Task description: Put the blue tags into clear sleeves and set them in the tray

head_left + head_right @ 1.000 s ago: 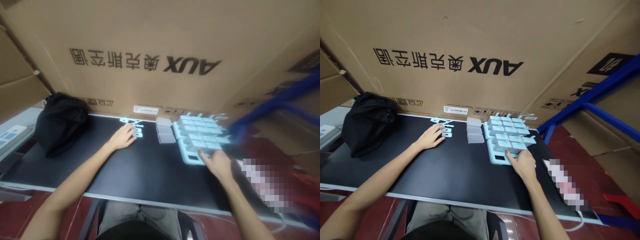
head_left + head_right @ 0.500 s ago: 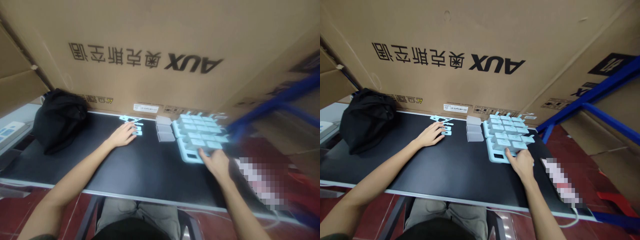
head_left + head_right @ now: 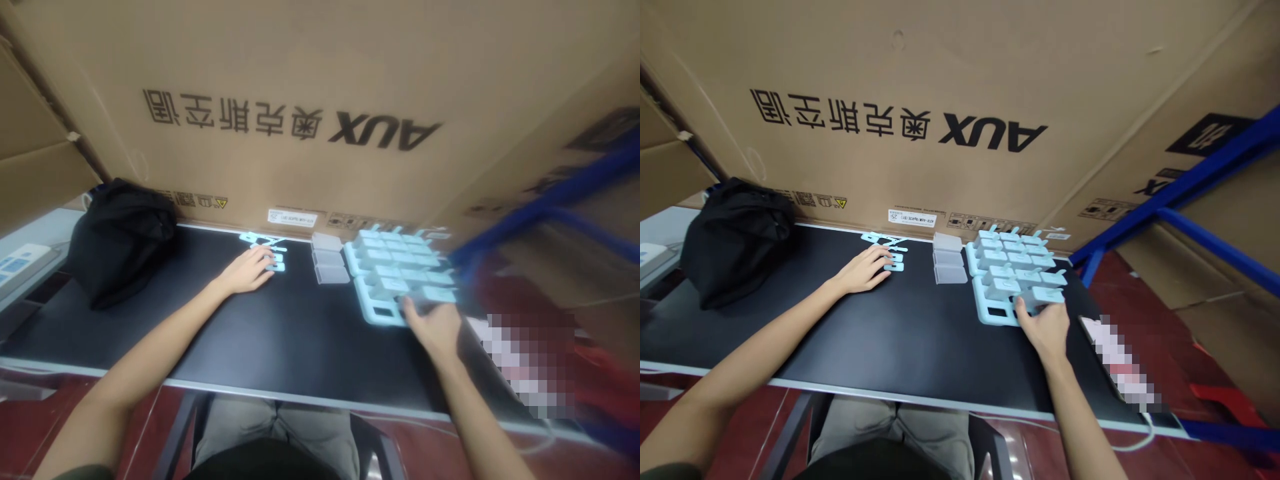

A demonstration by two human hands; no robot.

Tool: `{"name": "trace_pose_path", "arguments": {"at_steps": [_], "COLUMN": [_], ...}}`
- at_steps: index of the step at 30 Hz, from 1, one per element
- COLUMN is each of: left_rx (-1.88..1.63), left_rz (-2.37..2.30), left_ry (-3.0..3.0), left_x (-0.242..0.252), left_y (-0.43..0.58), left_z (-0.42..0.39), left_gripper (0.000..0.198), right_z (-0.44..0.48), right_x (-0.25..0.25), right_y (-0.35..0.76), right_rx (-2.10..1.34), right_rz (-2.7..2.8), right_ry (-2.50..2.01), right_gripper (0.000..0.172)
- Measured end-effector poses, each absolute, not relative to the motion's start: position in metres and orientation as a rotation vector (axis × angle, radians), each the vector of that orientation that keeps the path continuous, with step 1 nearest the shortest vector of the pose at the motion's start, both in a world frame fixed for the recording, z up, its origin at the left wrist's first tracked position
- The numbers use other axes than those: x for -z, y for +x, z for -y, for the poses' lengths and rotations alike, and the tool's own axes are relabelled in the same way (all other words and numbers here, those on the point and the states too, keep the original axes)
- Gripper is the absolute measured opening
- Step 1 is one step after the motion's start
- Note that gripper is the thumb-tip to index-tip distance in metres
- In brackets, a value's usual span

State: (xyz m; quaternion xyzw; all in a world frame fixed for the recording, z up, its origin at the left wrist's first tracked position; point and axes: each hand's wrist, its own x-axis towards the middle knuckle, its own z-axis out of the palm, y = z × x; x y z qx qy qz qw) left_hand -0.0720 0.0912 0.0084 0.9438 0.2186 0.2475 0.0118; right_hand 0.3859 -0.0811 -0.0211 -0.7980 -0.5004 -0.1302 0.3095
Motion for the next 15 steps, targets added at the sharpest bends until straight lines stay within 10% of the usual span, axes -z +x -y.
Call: {"name": "trace_pose_path", "arguments": {"at_steps": [15], "left_rx": [-0.928], "left_rz": [-0.450], "left_ry": [2.466], "left_x": [-0.041], "left_y": [-0.030], "left_z": [-0.024], "left_gripper": [0.047], "right_z": [0.113], "right_x": [-0.043], "right_y": [0.236], "right_rx": [0.003], "right_rz": [1.881], "right_ry": [-1.715], "right_gripper": [0.045]}}
